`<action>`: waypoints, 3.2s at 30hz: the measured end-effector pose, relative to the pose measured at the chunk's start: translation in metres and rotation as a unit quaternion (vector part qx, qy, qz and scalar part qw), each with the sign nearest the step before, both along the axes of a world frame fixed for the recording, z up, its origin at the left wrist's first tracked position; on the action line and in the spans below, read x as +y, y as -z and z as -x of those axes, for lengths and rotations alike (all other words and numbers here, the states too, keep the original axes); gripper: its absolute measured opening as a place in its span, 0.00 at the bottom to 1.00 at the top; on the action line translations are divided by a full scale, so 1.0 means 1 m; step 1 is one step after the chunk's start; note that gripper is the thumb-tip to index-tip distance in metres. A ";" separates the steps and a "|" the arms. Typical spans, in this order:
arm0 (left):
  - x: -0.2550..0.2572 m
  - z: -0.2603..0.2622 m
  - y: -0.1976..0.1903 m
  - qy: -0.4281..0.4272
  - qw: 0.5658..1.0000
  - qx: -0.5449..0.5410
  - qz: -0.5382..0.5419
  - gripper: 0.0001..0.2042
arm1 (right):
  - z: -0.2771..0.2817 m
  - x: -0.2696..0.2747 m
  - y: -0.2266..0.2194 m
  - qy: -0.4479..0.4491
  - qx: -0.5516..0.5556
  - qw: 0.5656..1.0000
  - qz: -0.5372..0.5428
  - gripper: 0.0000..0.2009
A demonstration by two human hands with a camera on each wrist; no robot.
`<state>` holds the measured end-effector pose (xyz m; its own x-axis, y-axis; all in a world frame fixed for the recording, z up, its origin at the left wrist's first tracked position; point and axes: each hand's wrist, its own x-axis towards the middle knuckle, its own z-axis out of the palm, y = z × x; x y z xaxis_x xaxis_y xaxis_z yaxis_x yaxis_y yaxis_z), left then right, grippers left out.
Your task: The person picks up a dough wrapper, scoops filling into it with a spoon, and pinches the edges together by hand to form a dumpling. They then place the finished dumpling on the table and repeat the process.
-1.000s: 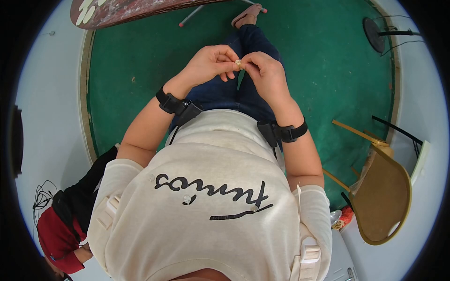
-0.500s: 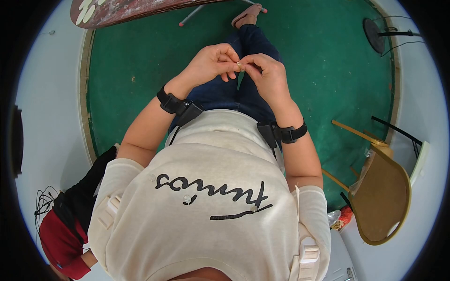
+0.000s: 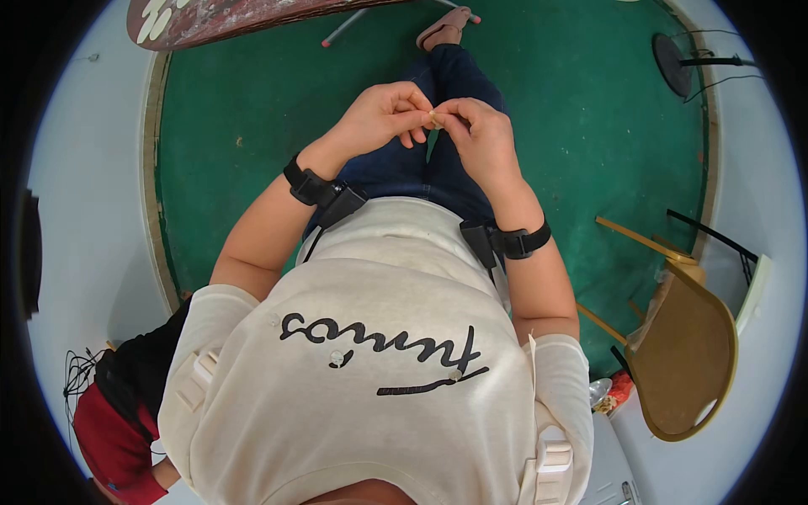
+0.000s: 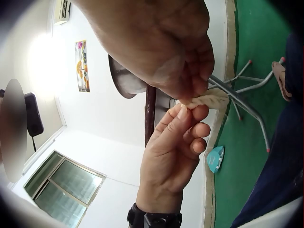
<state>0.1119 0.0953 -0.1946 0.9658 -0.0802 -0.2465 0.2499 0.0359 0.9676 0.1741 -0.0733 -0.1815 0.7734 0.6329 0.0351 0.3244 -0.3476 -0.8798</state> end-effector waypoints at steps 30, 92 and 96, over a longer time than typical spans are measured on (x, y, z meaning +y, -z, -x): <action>0.003 0.002 0.000 -0.066 0.996 -0.063 0.010 0.03 | -0.011 -0.015 0.000 -0.071 -0.013 0.995 -0.070 0.16; -0.002 0.017 -0.001 -0.056 0.991 -0.117 0.033 0.13 | -0.002 -0.019 0.007 -0.110 0.320 0.922 -0.187 0.13; -0.003 0.016 -0.004 -0.045 0.994 -0.095 0.022 0.13 | -0.001 -0.019 0.007 -0.103 0.308 0.928 -0.186 0.13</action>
